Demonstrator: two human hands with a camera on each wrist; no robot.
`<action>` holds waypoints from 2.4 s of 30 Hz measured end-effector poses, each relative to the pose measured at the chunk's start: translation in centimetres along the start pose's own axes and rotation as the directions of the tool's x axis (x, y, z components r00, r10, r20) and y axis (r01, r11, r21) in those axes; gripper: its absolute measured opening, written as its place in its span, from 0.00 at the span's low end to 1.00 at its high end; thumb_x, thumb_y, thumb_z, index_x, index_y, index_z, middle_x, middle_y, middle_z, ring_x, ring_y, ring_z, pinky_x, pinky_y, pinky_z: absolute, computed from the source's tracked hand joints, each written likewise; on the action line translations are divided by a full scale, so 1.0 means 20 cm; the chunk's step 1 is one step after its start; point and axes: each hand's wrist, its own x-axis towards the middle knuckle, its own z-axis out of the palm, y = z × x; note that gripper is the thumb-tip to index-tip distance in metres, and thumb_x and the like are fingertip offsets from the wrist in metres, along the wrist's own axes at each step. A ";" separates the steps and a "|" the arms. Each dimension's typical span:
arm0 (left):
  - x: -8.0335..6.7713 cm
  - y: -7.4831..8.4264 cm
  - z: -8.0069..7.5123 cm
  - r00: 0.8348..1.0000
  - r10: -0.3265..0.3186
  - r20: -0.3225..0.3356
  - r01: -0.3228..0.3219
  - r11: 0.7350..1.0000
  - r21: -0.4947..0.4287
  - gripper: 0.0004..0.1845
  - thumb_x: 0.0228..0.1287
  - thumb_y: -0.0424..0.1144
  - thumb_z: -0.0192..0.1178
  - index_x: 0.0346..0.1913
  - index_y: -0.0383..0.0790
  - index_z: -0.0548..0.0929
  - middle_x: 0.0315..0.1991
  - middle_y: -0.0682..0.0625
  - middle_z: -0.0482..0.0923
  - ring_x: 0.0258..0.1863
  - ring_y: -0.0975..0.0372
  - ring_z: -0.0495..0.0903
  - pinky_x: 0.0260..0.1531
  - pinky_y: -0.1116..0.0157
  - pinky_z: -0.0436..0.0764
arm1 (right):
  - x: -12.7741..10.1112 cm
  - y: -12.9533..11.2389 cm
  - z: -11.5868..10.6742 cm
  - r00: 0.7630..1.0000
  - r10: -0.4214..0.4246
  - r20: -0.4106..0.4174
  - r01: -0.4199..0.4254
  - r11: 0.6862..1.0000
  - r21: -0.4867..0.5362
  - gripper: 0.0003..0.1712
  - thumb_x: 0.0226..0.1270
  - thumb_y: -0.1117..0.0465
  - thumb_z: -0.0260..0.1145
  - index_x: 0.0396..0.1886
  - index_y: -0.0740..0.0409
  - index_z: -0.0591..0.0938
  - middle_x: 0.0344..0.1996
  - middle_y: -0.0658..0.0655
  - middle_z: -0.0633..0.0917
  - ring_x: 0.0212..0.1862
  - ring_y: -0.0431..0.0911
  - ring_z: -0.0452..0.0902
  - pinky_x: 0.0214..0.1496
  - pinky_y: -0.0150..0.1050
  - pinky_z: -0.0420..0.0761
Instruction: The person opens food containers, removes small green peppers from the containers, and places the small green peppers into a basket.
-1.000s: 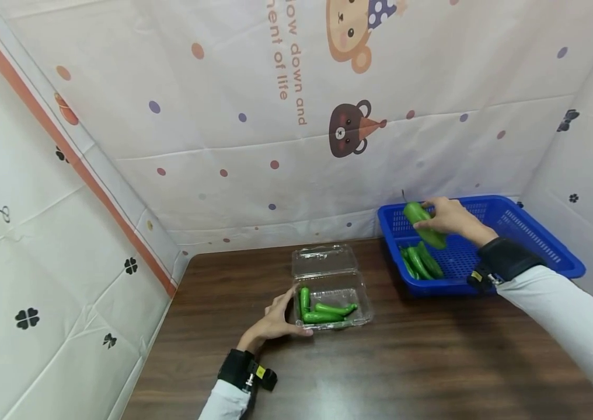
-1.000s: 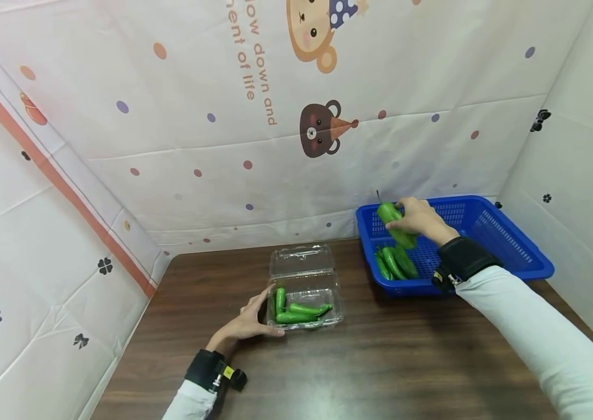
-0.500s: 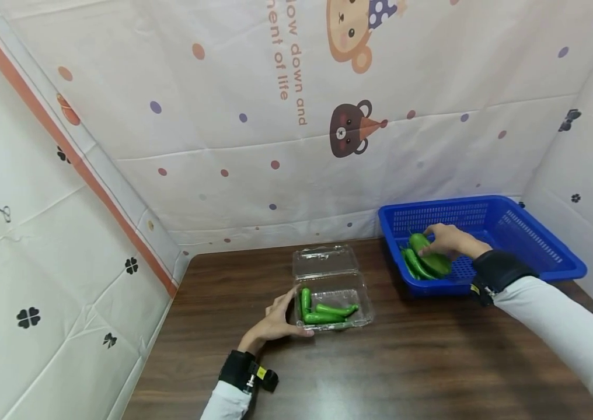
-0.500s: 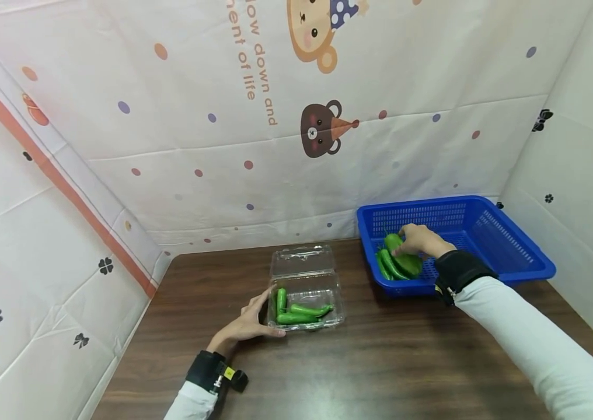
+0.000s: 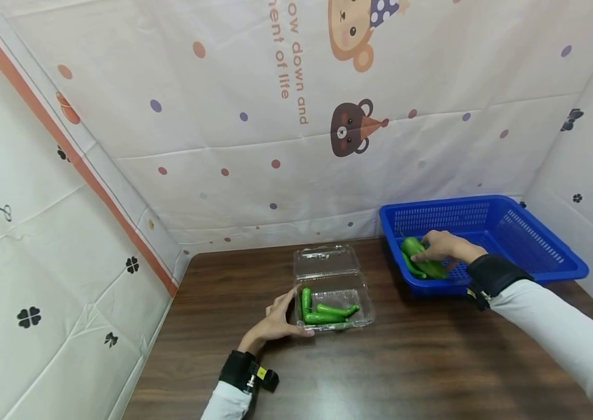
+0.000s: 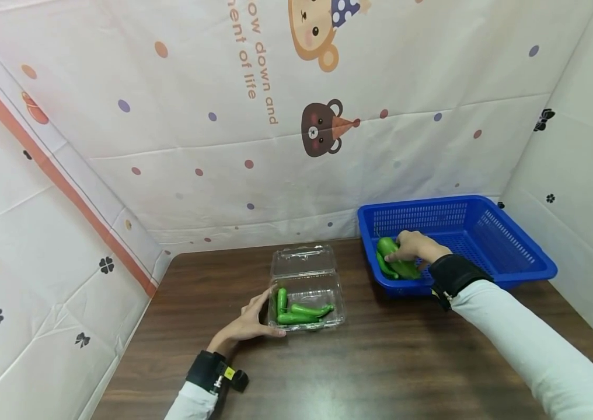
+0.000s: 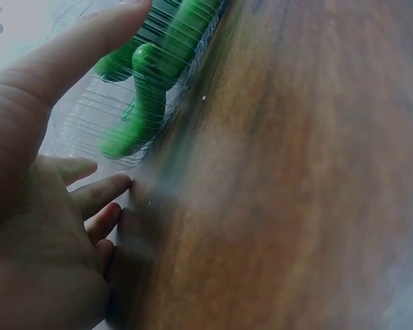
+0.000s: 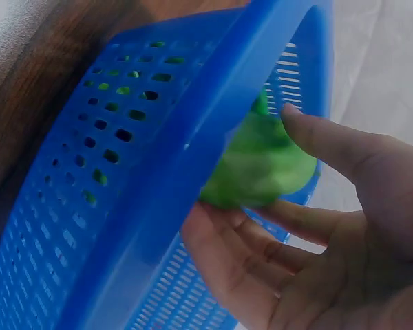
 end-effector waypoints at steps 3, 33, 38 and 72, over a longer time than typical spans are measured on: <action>0.00 0.00 0.00 1.000 0.001 0.002 -0.001 1.000 -0.007 0.64 0.47 0.56 0.81 0.83 0.66 0.48 0.81 0.39 0.47 0.77 0.38 0.45 0.66 0.32 0.55 | -0.01 0.00 -0.01 1.000 0.006 -0.002 -0.006 1.000 0.012 0.45 0.76 0.52 0.62 0.72 0.85 0.58 0.61 0.86 0.69 0.52 0.64 0.82 0.41 0.50 0.88; 0.00 -0.01 0.00 1.000 0.028 -0.004 -0.028 1.000 -0.007 0.63 0.48 0.55 0.80 0.83 0.66 0.48 0.81 0.38 0.48 0.75 0.36 0.48 0.63 0.31 0.59 | -0.04 -0.58 0.00 0.913 -0.293 -0.285 0.241 0.949 -0.205 0.36 0.73 0.52 0.66 0.74 0.62 0.69 0.39 0.60 0.85 0.35 0.49 0.80 0.28 0.38 0.72; -0.02 -0.01 0.01 1.000 0.016 -0.003 -0.016 1.000 -0.008 0.63 0.49 0.55 0.80 0.83 0.66 0.48 0.80 0.38 0.48 0.74 0.37 0.49 0.62 0.32 0.61 | -0.01 -0.66 0.09 0.911 -0.324 -0.256 0.267 0.935 -0.232 0.37 0.72 0.52 0.68 0.75 0.59 0.69 0.43 0.62 0.86 0.36 0.50 0.81 0.25 0.37 0.69; -0.01 -0.02 0.02 1.000 -0.009 0.009 0.009 0.999 -0.049 0.62 0.50 0.56 0.80 0.81 0.71 0.48 0.81 0.40 0.47 0.75 0.38 0.45 0.63 0.31 0.59 | 0.23 -0.75 0.85 0.941 -0.339 0.008 0.339 0.940 -0.047 0.14 0.68 0.55 0.73 0.48 0.58 0.88 0.41 0.56 0.88 0.41 0.49 0.84 0.43 0.47 0.82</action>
